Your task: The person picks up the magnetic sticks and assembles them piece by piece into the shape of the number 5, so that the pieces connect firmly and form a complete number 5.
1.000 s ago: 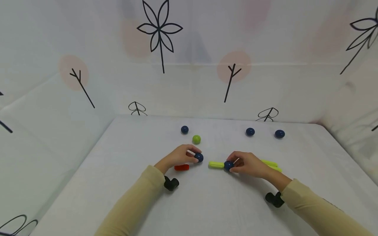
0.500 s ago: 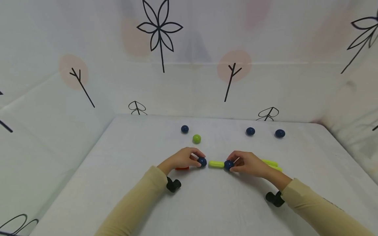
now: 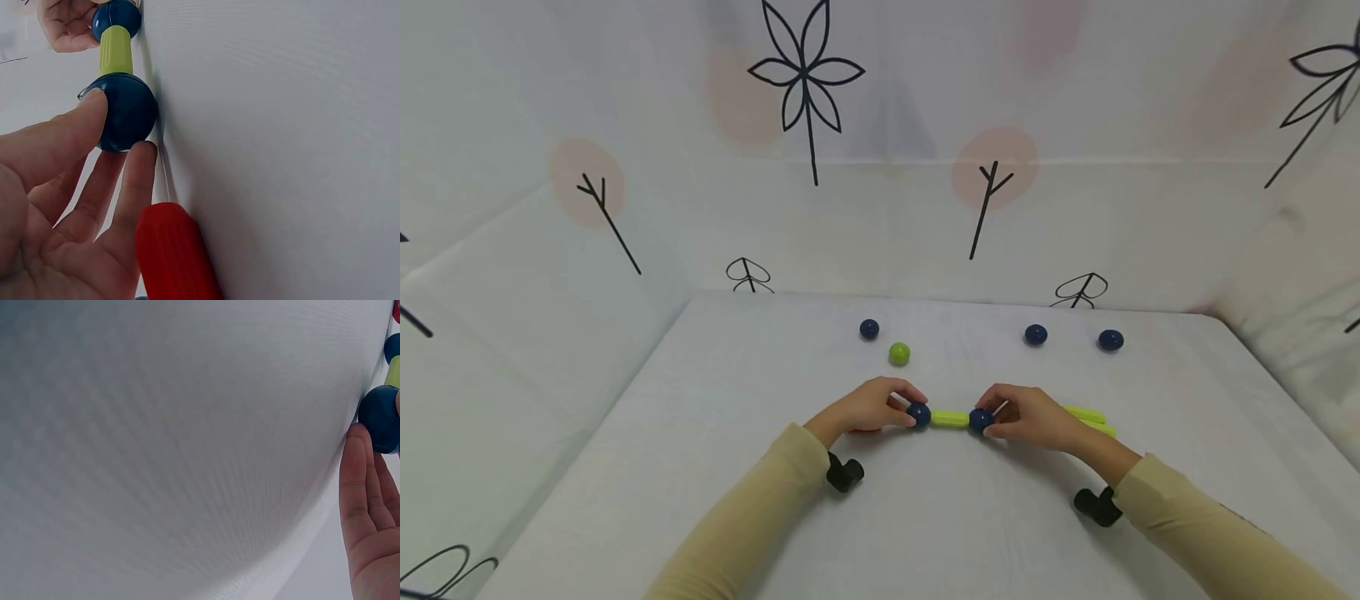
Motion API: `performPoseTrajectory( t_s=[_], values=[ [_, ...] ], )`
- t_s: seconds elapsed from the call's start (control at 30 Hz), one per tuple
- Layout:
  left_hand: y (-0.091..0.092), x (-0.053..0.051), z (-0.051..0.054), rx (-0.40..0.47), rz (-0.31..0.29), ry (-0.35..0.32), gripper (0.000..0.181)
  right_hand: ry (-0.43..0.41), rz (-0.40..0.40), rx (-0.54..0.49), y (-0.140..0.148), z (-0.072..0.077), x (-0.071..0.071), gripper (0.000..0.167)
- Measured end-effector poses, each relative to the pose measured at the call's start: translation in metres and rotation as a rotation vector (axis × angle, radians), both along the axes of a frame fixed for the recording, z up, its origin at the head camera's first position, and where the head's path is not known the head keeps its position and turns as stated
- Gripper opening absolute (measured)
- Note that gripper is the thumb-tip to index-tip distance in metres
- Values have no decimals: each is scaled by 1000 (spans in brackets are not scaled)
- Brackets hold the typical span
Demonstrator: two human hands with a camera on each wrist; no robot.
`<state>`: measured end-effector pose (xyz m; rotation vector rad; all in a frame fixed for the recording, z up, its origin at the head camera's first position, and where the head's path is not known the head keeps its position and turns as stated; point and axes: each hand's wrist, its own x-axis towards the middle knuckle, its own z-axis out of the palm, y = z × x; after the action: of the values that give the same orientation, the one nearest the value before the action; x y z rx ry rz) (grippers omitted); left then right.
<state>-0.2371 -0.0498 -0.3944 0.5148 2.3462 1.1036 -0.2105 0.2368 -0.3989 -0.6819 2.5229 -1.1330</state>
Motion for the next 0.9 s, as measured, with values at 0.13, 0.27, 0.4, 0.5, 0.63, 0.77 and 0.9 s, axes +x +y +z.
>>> performPoseTrajectory(
  t_s=[0.13,0.27,0.4,0.5,0.63,0.77,0.9],
  values=[
    [-2,1,3,6,-8,21,31,1,2,2,0,0,0,26],
    [-8,0,6,21,-13,65,30,9,4,2,-1,0,0,26],
    [-19,-1,6,6,10,87,27,9,8,-5,-1,-1,0,26],
    [-28,-1,5,-15,24,105,25,7,8,-11,-1,0,0,25],
    [-38,1,2,-24,36,117,24,10,1,-8,-1,0,2,26],
    [-47,3,1,-30,44,112,23,17,-2,1,-3,1,2,26],
    [-52,5,-1,-56,33,109,22,15,-6,5,-3,1,2,26]
  ],
)
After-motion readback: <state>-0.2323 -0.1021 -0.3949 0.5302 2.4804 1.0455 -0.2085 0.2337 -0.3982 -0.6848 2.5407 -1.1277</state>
